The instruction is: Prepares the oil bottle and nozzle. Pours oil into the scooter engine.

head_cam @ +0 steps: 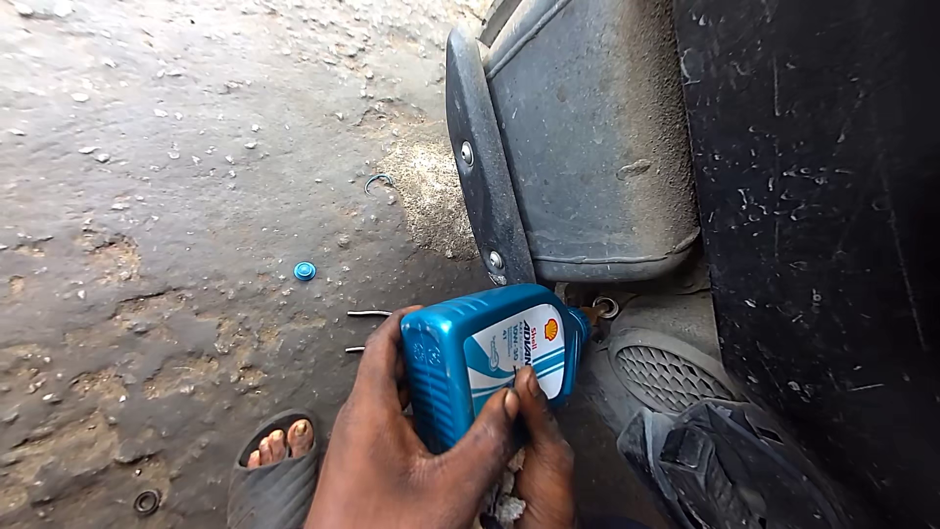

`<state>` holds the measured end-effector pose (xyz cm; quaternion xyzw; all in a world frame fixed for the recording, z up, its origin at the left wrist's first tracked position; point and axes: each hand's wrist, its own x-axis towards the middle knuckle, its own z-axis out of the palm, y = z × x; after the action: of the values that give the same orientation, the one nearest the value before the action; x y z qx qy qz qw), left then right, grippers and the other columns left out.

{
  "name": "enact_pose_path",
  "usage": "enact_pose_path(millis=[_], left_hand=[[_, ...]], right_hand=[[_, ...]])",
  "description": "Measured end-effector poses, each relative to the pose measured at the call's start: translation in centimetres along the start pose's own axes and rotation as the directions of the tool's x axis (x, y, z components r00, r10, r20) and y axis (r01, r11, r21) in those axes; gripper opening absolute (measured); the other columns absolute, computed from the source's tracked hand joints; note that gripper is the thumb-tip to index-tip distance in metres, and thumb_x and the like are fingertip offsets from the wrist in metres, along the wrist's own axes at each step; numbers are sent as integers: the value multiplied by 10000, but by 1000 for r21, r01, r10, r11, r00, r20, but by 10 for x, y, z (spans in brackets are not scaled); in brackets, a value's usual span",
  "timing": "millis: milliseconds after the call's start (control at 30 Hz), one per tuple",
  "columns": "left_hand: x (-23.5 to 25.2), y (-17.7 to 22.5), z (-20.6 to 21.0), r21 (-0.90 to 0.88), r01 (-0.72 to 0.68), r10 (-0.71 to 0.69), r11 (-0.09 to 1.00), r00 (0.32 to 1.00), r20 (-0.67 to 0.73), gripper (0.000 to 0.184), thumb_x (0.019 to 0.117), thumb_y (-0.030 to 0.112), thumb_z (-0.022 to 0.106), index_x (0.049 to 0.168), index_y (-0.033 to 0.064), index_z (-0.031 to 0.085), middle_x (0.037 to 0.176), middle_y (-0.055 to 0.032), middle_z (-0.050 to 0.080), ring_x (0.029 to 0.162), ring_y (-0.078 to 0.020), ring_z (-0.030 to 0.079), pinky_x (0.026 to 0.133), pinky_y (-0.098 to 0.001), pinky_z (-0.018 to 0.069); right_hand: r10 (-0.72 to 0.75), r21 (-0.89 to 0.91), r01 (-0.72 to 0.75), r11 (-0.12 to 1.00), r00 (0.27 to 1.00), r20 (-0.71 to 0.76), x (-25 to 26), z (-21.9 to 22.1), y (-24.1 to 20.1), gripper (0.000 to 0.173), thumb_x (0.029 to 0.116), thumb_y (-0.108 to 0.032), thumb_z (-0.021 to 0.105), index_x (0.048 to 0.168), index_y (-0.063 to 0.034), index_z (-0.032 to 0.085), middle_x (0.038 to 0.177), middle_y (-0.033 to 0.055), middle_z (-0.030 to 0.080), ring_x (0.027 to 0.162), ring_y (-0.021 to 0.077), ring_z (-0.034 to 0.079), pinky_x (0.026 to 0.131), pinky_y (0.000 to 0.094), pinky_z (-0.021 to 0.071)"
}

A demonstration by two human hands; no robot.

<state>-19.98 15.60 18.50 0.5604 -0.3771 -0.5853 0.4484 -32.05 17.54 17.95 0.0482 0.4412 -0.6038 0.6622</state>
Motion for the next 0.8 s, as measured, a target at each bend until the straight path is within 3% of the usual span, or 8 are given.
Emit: enact_pose_path(millis=[667, 800], left_hand=[[0, 0, 0, 24, -1, 1, 1000, 1000, -2, 839, 806, 282, 862, 1456, 15, 403, 1150, -63, 693, 920, -145, 739, 718, -289, 665], [0, 0, 0, 20, -1, 1, 1000, 1000, 1, 844, 806, 272, 863, 1456, 5, 396, 1154, -63, 692, 931, -147, 737, 732, -290, 665]], right_hand=[[-28, 19, 28, 999, 999, 15, 0, -1, 2, 340, 875, -286, 796, 1073, -38, 673, 953, 130, 742, 901, 162, 748, 819, 341, 629], [-48, -14, 48, 999, 999, -18, -1, 1, 2, 313, 893, -279, 771, 1068, -40, 669, 939, 123, 743, 885, 155, 749, 811, 332, 630]])
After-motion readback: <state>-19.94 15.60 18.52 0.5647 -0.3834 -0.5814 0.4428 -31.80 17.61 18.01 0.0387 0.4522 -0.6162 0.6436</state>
